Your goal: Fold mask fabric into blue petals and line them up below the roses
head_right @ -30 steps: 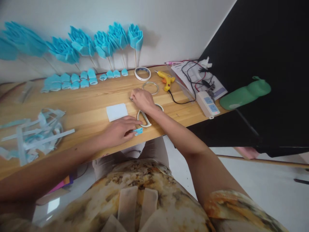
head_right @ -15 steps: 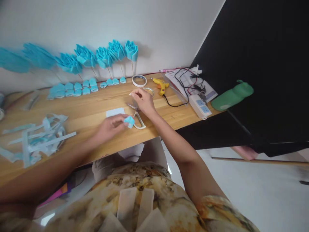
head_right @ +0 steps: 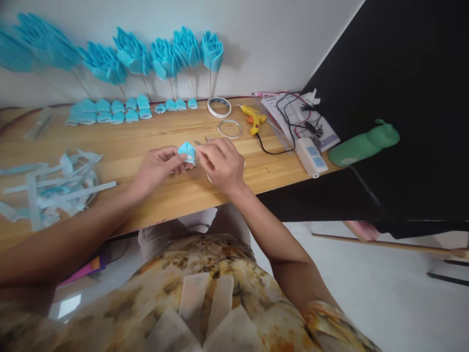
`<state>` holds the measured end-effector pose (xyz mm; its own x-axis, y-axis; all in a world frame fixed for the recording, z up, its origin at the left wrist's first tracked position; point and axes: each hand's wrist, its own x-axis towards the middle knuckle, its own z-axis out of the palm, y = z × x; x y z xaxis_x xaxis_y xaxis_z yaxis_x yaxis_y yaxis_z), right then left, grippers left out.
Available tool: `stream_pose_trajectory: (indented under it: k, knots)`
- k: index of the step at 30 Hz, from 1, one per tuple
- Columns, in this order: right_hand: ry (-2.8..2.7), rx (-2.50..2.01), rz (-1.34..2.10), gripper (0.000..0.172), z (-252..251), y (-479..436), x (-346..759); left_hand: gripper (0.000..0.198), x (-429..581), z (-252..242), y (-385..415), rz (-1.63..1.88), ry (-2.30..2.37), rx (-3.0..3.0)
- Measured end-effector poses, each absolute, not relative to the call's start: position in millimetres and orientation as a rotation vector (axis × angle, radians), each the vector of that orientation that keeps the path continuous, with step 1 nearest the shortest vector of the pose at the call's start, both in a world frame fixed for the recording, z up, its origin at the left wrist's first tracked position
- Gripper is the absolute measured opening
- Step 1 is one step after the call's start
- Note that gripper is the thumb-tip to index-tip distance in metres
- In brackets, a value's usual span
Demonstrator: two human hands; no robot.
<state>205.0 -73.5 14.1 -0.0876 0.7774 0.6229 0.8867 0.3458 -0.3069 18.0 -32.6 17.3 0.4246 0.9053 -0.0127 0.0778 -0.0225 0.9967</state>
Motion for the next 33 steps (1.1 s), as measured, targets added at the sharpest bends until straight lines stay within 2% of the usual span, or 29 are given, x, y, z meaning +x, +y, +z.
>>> stream_pose_trajectory:
  k: [9,15,22,29,33]
  knots:
    - [-1.932,-1.438,-0.368,0.035,2,-66,206,0.021,20,26,-35,0.769,0.961,1.412]
    - [-1.954,-1.451,-0.273,0.034,0,-66,206,0.021,20,25,-34,0.765,0.95,1.432]
    - [-1.98,-1.399,-0.388,0.039,1,-68,206,0.018,20,24,-34,0.761,0.928,1.424]
    - [-2.032,-1.429,-0.25,0.035,6,-69,207,0.021,21,20,-33,0.808,0.911,1.317]
    - [-2.046,-1.385,-0.225,0.031,9,-66,208,0.016,22,15,-31,0.804,0.887,1.213]
